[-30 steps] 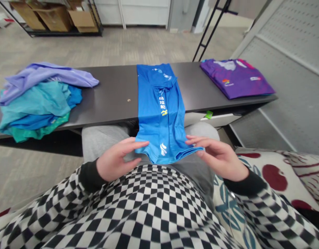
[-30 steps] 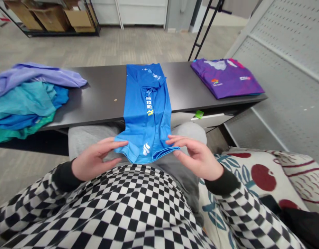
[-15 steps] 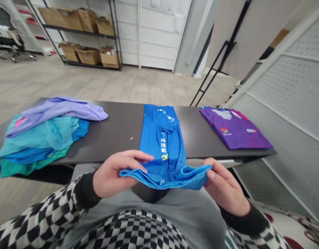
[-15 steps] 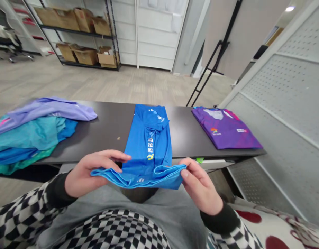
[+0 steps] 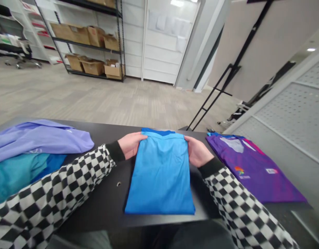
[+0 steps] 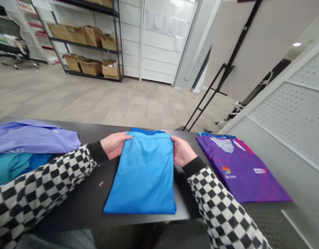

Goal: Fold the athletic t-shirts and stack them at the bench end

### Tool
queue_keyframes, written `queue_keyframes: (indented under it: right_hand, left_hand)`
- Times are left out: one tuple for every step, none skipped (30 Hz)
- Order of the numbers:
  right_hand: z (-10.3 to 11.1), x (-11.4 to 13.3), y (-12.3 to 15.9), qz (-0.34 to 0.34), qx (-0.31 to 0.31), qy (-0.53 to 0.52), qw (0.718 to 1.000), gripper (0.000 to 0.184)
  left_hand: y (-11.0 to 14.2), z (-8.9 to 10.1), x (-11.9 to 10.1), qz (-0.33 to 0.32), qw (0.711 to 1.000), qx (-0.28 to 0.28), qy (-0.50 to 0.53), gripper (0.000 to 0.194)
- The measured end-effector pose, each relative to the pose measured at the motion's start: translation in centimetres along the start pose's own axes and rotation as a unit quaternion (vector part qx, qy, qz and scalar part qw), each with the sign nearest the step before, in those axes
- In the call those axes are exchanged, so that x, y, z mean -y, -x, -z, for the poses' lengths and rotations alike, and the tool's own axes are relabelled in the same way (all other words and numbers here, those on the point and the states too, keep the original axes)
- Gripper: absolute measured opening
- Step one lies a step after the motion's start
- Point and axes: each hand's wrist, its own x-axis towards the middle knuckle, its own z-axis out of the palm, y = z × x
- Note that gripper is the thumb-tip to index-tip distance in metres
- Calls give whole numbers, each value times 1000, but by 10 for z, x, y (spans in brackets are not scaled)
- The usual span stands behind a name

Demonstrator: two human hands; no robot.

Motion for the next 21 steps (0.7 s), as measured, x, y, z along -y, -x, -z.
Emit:
queue_keyframes:
  right_hand:
    - [1,3,-20,-10,-10,7,1000,29]
    - [4,5,-38,-16,-17,14,1000,27]
    - [7,5,-54,-21,-20,22,999,25]
    - [10,4,-66,-23,-16,32,999,22]
    - [14,2,-75,-24,-7,44,999,18]
    - [17,0,-82,-23,6,58,998,14]
    - [20,-2,-86,-21,21,73,997,9]
    - [22,-3,-89,-18,36,88,995,9]
    - [24,-3,-90,-13,47,101,994,12]
    - [24,-2,-92,-5,52,110,993,15]
    - [24,0,-94,7,53,114,992,16]
    - [23,3,-97,20,50,115,992,17]
    - [23,6,-102,33,45,116,992,17]
    - [23,8,-107,41,38,120,991,18]
    - [24,10,-114,46,30,127,990,19]
    - [26,11,-122,50,18,138,989,20]
    - [28,10,-129,55,2,150,987,22]
    - [31,9,-136,65,-17,163,984,25]
    - [35,7,-142,84,-37,176,980,29]
    - [38,5,-147,113,-56,190,974,32]
    - [42,3,-152,146,-69,205,965,36]
  left_hand:
    - [-16,7,-3,13,1000,-6,-18,26]
    - [-31,14,-5,26,999,-13,-37,23]
    - [-44,21,-6,37,998,-18,-53,22]
    - [-55,27,-7,45,997,-20,-66,20]
    - [-65,33,-9,49,996,-19,-74,19]
    - [-72,37,-10,50,995,-17,-80,19]
    - [-78,41,-11,50,995,-15,-85,19]
    - [-82,43,-13,52,994,-14,-91,20]
    - [-86,45,-16,55,994,-14,-97,22]
    - [-89,46,-19,56,993,-17,-100,23]
    - [-91,46,-21,52,993,-21,-100,24]
    - [-93,46,-24,43,994,-24,-97,25]
    - [-95,46,-27,33,995,-28,-94,26]
    - [-97,46,-29,24,995,-36,-94,26]
    - [-100,46,-30,19,993,-50,-101,26]
    - [-102,47,-31,21,991,-70,-115,27]
    - [-105,47,-31,27,986,-94,-131,28]
    - [-107,48,-32,30,981,-120,-149,30]
    - [-110,50,-32,21,975,-147,-164,31]
    - [-113,52,-33,-2,969,-173,-176,32]
    - [-116,54,-35,-36,963,-194,-182,32]
